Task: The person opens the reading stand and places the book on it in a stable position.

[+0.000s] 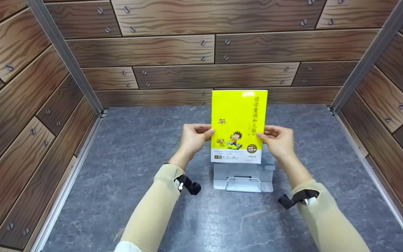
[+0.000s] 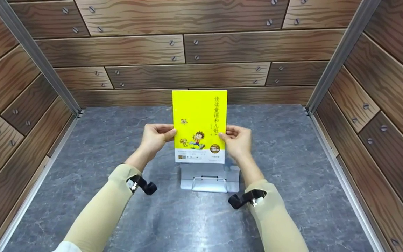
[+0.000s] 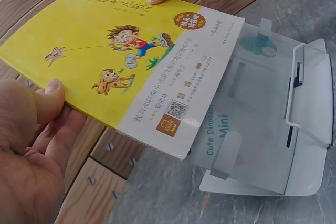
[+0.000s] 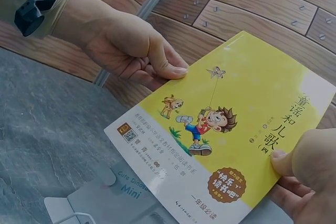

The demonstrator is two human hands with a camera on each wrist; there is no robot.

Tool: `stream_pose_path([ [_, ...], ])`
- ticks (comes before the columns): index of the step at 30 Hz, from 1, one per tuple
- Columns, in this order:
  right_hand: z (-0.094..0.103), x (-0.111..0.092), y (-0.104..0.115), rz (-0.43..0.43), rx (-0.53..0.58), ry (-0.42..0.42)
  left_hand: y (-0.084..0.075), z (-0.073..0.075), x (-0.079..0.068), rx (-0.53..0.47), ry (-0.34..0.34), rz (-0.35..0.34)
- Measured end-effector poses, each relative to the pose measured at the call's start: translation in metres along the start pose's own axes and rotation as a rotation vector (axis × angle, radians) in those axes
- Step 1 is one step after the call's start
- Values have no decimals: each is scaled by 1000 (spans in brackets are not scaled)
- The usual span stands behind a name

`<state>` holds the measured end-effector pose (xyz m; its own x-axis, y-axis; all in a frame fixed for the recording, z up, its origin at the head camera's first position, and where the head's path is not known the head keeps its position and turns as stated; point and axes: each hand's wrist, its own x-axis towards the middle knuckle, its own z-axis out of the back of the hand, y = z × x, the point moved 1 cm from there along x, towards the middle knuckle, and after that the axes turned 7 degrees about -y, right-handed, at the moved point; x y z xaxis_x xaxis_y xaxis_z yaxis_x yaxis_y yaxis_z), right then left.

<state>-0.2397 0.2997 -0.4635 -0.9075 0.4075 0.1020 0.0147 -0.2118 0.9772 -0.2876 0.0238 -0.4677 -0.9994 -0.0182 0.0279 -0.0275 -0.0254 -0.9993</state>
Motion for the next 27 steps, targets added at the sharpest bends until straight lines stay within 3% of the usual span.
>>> stream_pose_path([
  [12, 6, 6, -8, -1, -38, -12, 6, -12, 0, 20, -15, -60],
  [27, 11, 9, -18, -40, -7, -38, 14, -21, 2, 63, -15, -31],
])
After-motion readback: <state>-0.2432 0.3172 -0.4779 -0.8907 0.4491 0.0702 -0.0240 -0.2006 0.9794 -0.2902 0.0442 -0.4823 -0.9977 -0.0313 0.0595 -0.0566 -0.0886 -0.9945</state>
